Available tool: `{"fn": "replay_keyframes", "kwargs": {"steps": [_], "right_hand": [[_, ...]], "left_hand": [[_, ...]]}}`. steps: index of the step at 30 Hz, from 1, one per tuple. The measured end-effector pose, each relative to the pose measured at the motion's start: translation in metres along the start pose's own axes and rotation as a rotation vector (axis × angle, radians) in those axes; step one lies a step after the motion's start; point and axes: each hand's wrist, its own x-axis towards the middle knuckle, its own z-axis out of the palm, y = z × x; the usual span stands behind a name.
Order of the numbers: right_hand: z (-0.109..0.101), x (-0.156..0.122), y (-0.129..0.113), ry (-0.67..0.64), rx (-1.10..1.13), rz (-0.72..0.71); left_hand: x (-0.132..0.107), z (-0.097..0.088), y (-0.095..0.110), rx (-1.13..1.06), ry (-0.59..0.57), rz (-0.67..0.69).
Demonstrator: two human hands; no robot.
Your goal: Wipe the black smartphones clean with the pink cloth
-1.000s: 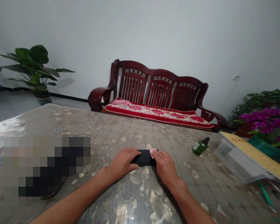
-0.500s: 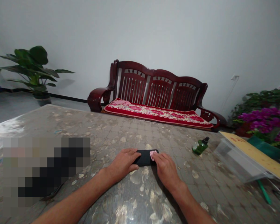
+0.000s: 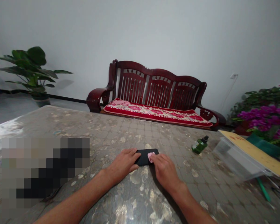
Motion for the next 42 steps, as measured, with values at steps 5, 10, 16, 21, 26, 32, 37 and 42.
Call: {"fn": "replay_keyframes", "kwargs": {"steps": [5,10,16,21,26,32,37,42], "right_hand": [[-0.002,0.001,-0.012,-0.017,0.045,-0.108],[-0.004,0.002,0.003,-0.006,-0.049,0.048],[-0.003,-0.001,-0.004,-0.001,-0.007,-0.043],[-0.004,0.000,-0.007,-0.037,0.006,-0.052],[-0.006,0.000,0.005,-0.049,-0.095,0.113],[-0.003,-0.004,-0.009,-0.004,-0.024,-0.103],[-0.001,-0.002,-0.003,0.015,-0.022,-0.105],[0.000,-0.002,0.009,0.043,-0.100,0.010]], "left_hand": [[0.000,-0.004,0.004,0.023,-0.034,-0.014],[0.002,-0.005,0.006,-0.017,-0.031,-0.019],[0.003,-0.006,0.007,0.039,-0.055,-0.008],[0.003,-0.003,0.004,0.035,-0.042,-0.005],[0.001,0.000,0.000,0.022,-0.015,-0.009],[-0.002,0.000,-0.001,-0.020,0.015,-0.019],[0.000,-0.007,0.005,-0.004,-0.023,-0.041],[0.002,-0.011,0.009,0.012,-0.040,-0.055]]}}
